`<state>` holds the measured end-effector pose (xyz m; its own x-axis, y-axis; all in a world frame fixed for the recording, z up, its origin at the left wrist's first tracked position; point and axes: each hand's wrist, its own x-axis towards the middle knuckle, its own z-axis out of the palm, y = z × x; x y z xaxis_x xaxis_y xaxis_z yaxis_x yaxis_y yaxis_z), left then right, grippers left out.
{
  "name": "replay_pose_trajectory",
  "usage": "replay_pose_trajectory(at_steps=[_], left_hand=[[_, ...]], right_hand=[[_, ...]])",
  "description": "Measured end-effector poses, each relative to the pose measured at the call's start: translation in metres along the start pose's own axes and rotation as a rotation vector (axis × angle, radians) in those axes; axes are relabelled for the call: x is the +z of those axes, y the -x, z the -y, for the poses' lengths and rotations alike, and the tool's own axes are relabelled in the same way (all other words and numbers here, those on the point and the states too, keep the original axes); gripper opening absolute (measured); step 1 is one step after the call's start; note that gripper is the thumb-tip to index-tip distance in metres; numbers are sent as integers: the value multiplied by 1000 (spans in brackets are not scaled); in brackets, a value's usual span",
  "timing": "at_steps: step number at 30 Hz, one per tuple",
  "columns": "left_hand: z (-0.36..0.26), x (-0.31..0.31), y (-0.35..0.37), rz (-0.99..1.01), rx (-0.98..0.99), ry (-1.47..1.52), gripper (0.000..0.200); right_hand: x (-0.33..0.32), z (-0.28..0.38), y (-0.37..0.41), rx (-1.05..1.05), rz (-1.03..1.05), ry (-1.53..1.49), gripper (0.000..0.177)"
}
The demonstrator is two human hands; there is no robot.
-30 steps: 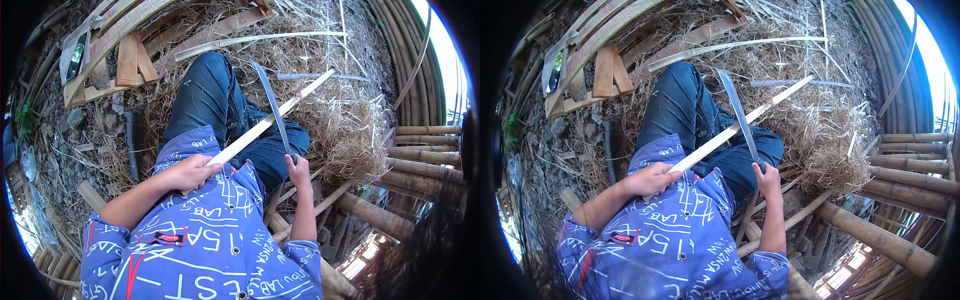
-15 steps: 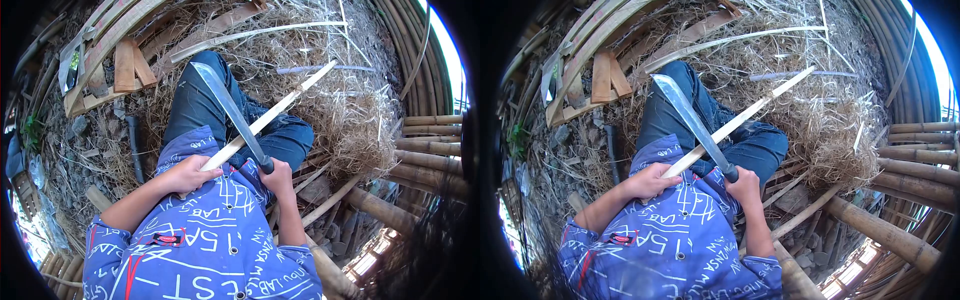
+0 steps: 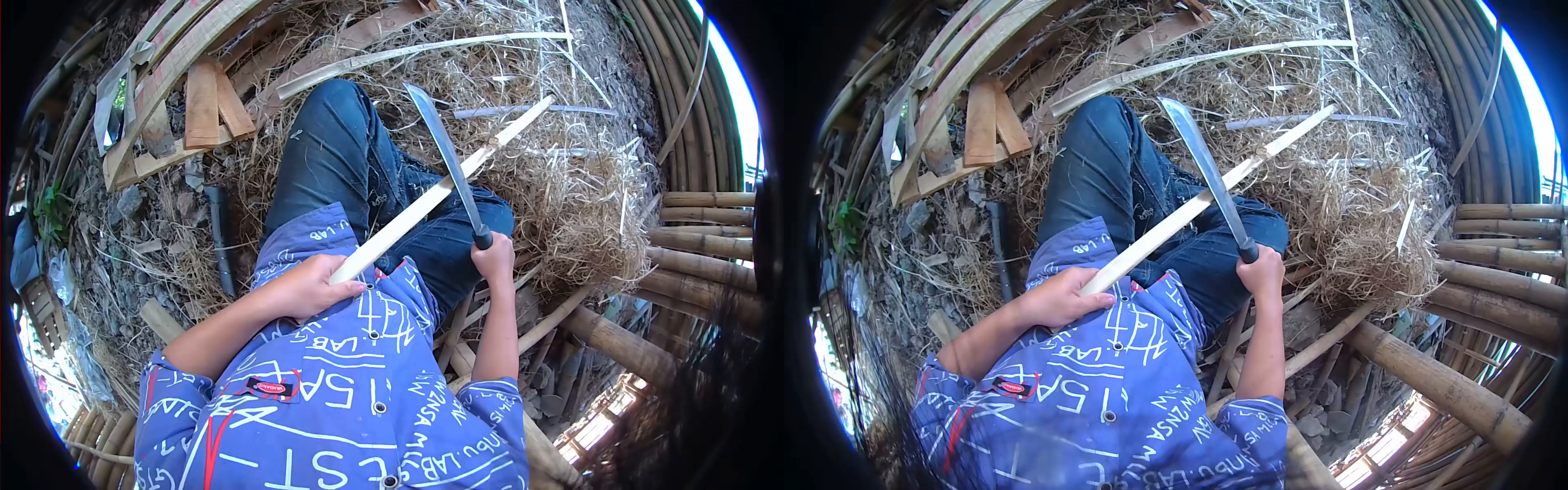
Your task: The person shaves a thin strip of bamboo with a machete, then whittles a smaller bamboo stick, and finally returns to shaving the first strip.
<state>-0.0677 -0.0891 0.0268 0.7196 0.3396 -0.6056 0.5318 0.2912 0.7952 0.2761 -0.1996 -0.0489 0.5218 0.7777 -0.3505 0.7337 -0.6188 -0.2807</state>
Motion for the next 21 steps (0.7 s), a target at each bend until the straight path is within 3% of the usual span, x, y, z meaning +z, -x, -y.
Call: replay_pose_trajectory(at_steps=[4, 10, 14, 17, 18, 21], left_hand=[[-13, -6, 2, 19, -122, 29, 40], [1, -3, -3, 14, -17, -60, 40], [5, -3, 3, 0, 20, -66, 39], [-2, -5, -5, 36, -88, -78, 38], [-2, -6, -4, 27, -80, -80, 38], [1, -8, 0, 76, -81, 50, 39]], right_hand=[[5, 15, 6, 42, -26, -86, 18], [5, 51, 47, -89, 86, -193, 18], [7, 28, 21, -101, 63, -112, 18], [2, 12, -11, 71, 68, -131, 17], [1, 18, -8, 33, -15, -127, 17], [5, 22, 10, -56, 43, -213, 17]])
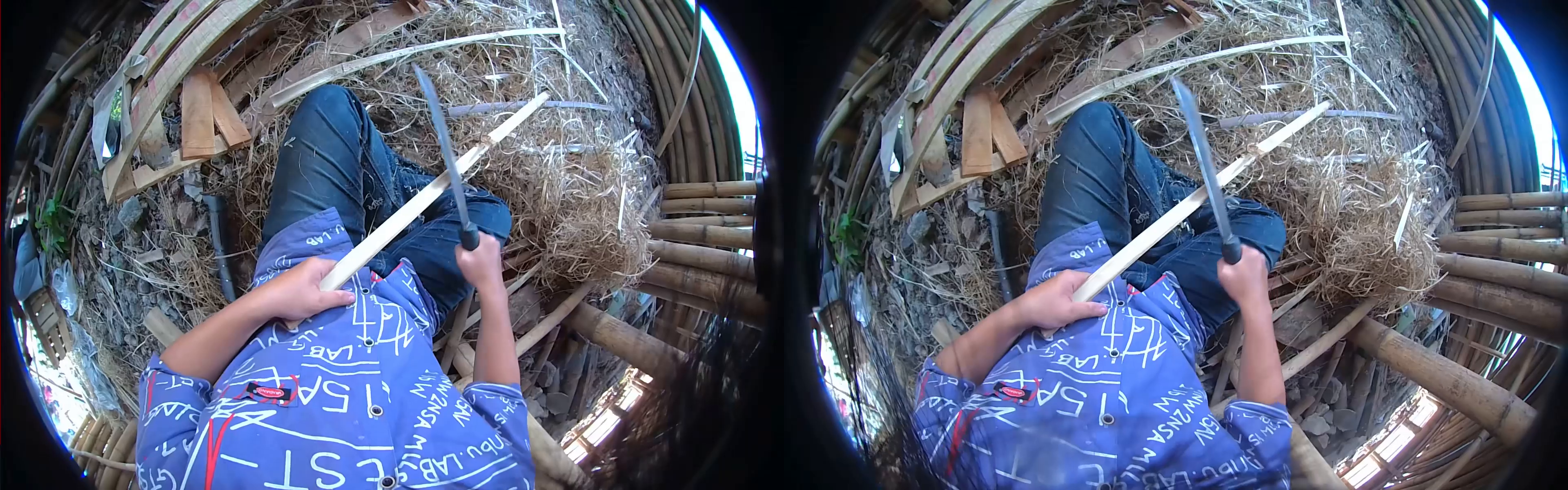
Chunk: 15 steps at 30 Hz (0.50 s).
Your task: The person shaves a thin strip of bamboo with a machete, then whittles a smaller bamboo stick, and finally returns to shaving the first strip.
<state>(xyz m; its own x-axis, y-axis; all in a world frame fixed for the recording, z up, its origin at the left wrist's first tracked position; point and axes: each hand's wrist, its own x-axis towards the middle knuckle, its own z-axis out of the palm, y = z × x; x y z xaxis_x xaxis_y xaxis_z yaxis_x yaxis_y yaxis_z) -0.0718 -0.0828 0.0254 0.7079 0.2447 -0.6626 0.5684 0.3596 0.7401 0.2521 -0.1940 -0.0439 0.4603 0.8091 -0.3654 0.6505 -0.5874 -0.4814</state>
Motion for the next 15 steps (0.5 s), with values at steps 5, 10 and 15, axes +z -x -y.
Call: replay_pose_trajectory(at_steps=[5, 10, 15], left_hand=[[5, 2, 3, 5, -6, -187, 42], [-1, 0, -4, -18, -28, -79, 37], [-1, 2, 1, -1, -91, -86, 38]], right_hand=[[-8, 19, 12, -3, 86, 137, 19], [-11, -7, -25, 99, -67, 130, 19], [-11, 42, 20, -48, 95, 139, 20]])
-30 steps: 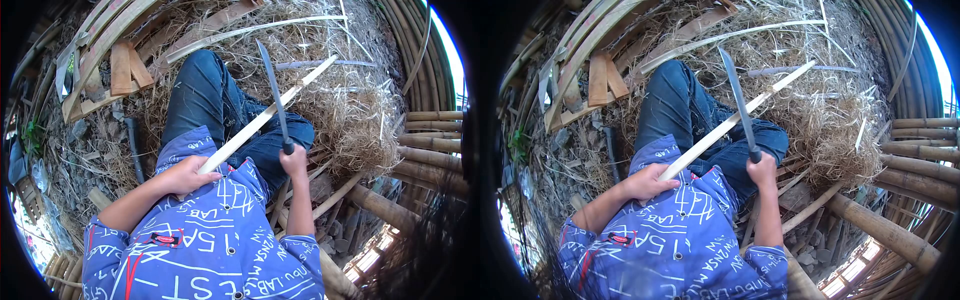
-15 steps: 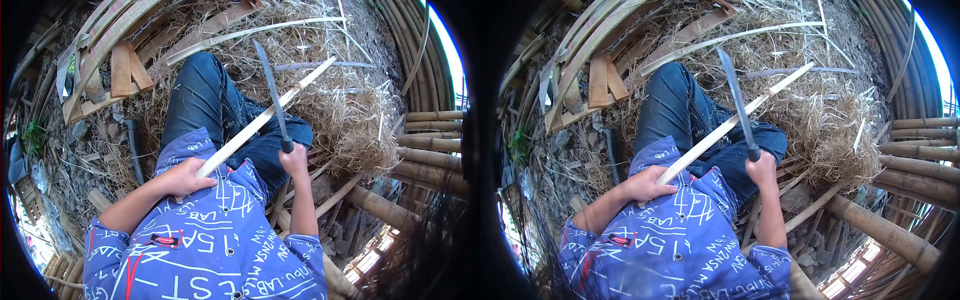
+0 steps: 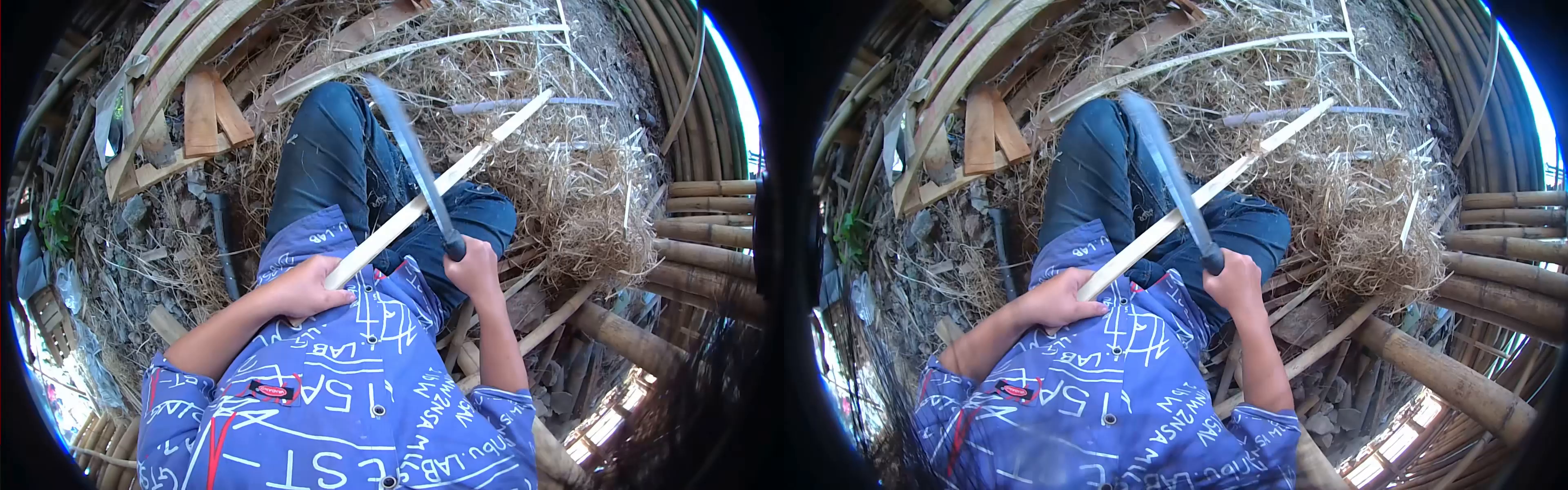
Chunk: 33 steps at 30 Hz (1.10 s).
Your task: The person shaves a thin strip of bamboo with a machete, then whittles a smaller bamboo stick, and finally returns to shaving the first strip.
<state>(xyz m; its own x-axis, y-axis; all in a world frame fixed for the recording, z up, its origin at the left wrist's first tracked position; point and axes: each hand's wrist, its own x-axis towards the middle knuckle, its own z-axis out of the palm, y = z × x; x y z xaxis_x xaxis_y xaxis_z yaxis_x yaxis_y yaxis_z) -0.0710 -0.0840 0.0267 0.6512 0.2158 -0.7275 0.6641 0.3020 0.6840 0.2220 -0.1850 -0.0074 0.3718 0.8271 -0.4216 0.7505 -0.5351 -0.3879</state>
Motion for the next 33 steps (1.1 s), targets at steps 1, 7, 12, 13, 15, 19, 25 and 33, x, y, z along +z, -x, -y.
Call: replay_pose_trajectory(at_steps=[1, 7, 12, 13, 15, 19, 25, 33], left_hand=[[3, 1, -1, -21, 27, -18, 39], [11, 5, 0, -104, 193, -33, 39], [-2, -4, -1, 5, 9, 60, 41], [-4, -2, 0, 6, -11, 74, 41], [3, 1, -1, -15, 26, 24, 41], [16, 5, 0, -40, 206, 83, 43], [4, -6, -2, -19, 101, -22, 44], [7, -2, -3, -15, 80, 25, 47]], right_hand=[[-1, 1, 0, -56, 18, 49, 20], [-10, -73, -53, 250, -103, 34, 20], [-5, -21, -15, 30, -78, -14, 19], [-3, -9, -5, 20, -29, 12, 19], [-2, -12, -4, 22, -14, 4, 19], [-9, -65, -37, 236, -140, 118, 20], [2, -71, -38, 143, -186, -106, 24], [42, -64, -11, 132, -246, -269, 26]])
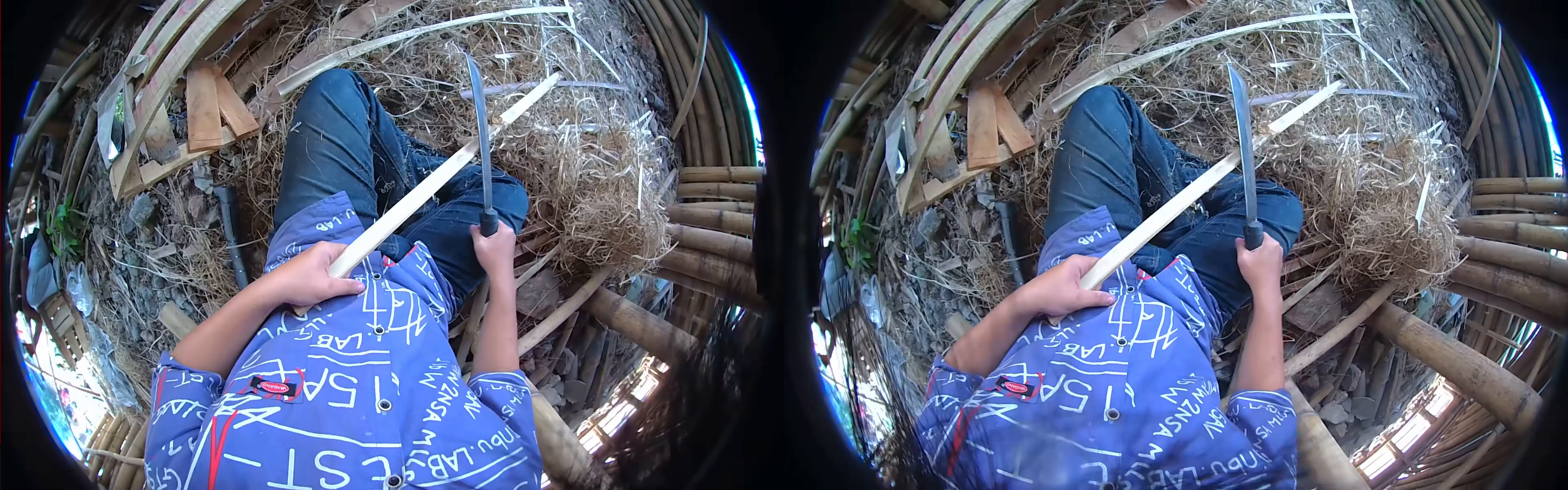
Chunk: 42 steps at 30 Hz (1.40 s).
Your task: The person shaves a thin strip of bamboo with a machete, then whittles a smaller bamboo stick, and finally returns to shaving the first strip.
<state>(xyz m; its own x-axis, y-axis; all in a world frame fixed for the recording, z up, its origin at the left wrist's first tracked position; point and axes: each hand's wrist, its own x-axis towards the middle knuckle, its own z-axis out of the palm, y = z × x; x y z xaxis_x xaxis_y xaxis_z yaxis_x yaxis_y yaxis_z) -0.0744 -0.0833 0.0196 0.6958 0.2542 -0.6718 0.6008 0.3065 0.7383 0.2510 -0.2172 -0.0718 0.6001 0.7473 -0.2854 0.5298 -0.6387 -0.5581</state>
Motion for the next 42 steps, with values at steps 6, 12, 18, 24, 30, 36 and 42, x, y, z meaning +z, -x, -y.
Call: replay_pose_trajectory(at_steps=[6, 12, 18, 24, 30, 36, 42], left_hand=[[-7, -1, -2, 18, -32, 27, 48], [-6, 2, -5, 26, -16, 72, 48], [2, 4, 0, -42, 65, -29, 48], [1, 2, 11, 10, -13, -4, 38], [-5, 4, 8, -30, 2, 31, 30], [0, 6, 4, -16, -6, 5, 29], [-7, 4, 8, -31, -11, 10, 28]], right_hand=[[-2, 30, 34, 104, 12, -7, 35], [2, 69, 72, 37, 257, -90, 36], [13, 90, 66, -117, 268, 91, 20], [-20, 33, -16, 113, 66, 273, 25], [-38, 22, -40, 105, -86, 412, 27], [-9, 34, -1, 8, -85, 401, 23], [-37, 6, -43, 180, 5, 398, 22]])
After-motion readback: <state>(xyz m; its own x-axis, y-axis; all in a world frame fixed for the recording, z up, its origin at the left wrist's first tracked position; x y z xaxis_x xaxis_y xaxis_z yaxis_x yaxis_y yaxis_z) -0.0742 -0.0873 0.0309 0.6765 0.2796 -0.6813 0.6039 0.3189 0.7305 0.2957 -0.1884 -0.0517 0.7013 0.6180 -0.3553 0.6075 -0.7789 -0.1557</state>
